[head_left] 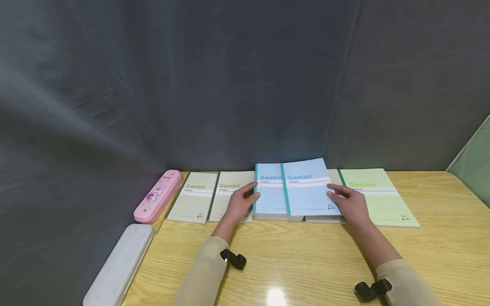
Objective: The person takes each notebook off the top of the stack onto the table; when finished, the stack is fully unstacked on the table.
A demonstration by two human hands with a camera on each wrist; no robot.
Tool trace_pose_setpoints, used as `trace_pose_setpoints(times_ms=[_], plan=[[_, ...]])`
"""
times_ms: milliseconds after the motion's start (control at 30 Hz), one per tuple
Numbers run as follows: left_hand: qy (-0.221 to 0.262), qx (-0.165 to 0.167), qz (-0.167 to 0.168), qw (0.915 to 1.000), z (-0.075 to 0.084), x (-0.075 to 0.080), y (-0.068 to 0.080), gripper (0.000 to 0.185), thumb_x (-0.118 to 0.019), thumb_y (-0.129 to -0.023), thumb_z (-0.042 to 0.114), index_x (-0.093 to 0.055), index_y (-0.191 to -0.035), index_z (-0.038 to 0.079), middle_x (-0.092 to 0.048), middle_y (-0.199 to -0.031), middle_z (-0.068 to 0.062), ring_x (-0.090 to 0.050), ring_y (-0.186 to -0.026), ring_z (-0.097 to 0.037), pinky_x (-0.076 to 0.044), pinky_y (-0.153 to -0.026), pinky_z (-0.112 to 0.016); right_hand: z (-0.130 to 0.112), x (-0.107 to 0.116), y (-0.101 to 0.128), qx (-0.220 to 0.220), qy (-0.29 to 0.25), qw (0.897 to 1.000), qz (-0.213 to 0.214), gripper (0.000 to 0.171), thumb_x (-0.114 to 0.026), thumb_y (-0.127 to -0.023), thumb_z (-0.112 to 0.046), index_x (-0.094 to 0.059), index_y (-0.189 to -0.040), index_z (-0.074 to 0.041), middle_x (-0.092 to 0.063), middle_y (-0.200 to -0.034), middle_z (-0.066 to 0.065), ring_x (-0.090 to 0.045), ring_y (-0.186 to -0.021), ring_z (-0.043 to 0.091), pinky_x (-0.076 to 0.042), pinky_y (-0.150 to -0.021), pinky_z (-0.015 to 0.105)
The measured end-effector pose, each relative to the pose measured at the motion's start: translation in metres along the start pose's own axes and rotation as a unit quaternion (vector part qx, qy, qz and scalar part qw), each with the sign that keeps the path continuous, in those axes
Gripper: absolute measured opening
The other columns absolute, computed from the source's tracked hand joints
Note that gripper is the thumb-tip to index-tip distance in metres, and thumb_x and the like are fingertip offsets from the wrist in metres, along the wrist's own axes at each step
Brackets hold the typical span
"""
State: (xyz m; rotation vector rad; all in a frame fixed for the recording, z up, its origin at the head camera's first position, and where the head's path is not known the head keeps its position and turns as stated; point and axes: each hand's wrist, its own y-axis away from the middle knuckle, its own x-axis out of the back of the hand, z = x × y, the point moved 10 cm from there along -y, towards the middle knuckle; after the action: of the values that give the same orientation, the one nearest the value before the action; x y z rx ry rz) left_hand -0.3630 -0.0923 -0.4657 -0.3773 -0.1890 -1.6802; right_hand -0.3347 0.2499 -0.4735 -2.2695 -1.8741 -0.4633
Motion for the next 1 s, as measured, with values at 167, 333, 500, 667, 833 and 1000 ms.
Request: trace_pose_setpoints(times_ms=[167,333,500,667,833,1000], plan=[[0.011,-0.014,-0.009,0.9998,0.026,0.002,0.012,0.044,-0.064,-0.102,0.013,-0.056,-0.144,0.002,-0.056,-0.143,-0.02,-0.054,-0.129,-0.036,-0.047,-0.105,-0.048,0.011,0.03,0.001,-0.002,-0.014,1.0,0.023,0.049,-0.064,-0.101,-0.033,-0.059,-0.142,-0.005,-0.05,-0.141,0.017,-0.043,-0.12,0.026,-0.04,-0.085,0.014],[0.017,-0.016,-0.015,0.9996,0.021,0.0,0.008,0.045,-0.062,-0.102,0.009,-0.053,-0.144,-0.003,-0.052,-0.145,-0.024,-0.05,-0.132,-0.041,-0.043,-0.107,-0.054,0.021,0.06,-0.002,0.004,0.035,0.999,0.041,0.053,-0.063,-0.101,-0.037,-0.058,-0.142,-0.004,-0.052,-0.14,0.02,-0.044,-0.117,0.028,-0.039,-0.081,0.014],[0.01,-0.019,-0.003,0.9998,0.002,-0.001,-0.001,0.045,-0.065,-0.101,0.017,-0.056,-0.144,0.005,-0.055,-0.145,-0.016,-0.052,-0.132,-0.034,-0.044,-0.107,-0.05,0.031,0.085,-0.003,0.0,0.087,0.996,0.03,0.057,-0.059,-0.103,-0.041,-0.055,-0.144,-0.002,-0.047,-0.146,0.027,-0.044,-0.125,0.038,-0.039,-0.085,0.027],[0.002,-0.014,0.001,0.9999,0.0,0.001,-0.002,0.044,-0.066,-0.101,0.021,-0.06,-0.143,0.011,-0.058,-0.143,-0.012,-0.055,-0.13,-0.029,-0.047,-0.105,-0.045,0.04,0.11,-0.005,-0.013,0.117,0.993,0.018,0.061,-0.056,-0.103,-0.043,-0.053,-0.144,0.002,-0.041,-0.15,0.033,-0.036,-0.135,0.051,-0.039,-0.097,0.051],[0.003,-0.005,-0.001,1.0,-0.003,0.001,-0.002,0.043,-0.066,-0.101,0.023,-0.06,-0.143,0.014,-0.058,-0.143,-0.009,-0.055,-0.13,-0.026,-0.046,-0.106,-0.041,0.057,0.141,-0.009,-0.044,0.123,0.991,0.017,0.067,-0.054,-0.103,-0.048,-0.049,-0.146,0.003,-0.029,-0.156,0.035,-0.026,-0.139,0.056,-0.031,-0.105,0.065],[0.007,-0.004,-0.002,1.0,-0.004,0.002,-0.001,0.044,-0.066,-0.101,0.023,-0.059,-0.144,0.015,-0.057,-0.144,-0.008,-0.054,-0.131,-0.025,-0.046,-0.106,-0.041,0.075,0.178,-0.016,-0.066,0.148,0.986,0.046,0.066,-0.052,-0.104,-0.045,-0.045,-0.147,0.004,-0.026,-0.156,0.035,-0.024,-0.14,0.056,-0.027,-0.109,0.067]])
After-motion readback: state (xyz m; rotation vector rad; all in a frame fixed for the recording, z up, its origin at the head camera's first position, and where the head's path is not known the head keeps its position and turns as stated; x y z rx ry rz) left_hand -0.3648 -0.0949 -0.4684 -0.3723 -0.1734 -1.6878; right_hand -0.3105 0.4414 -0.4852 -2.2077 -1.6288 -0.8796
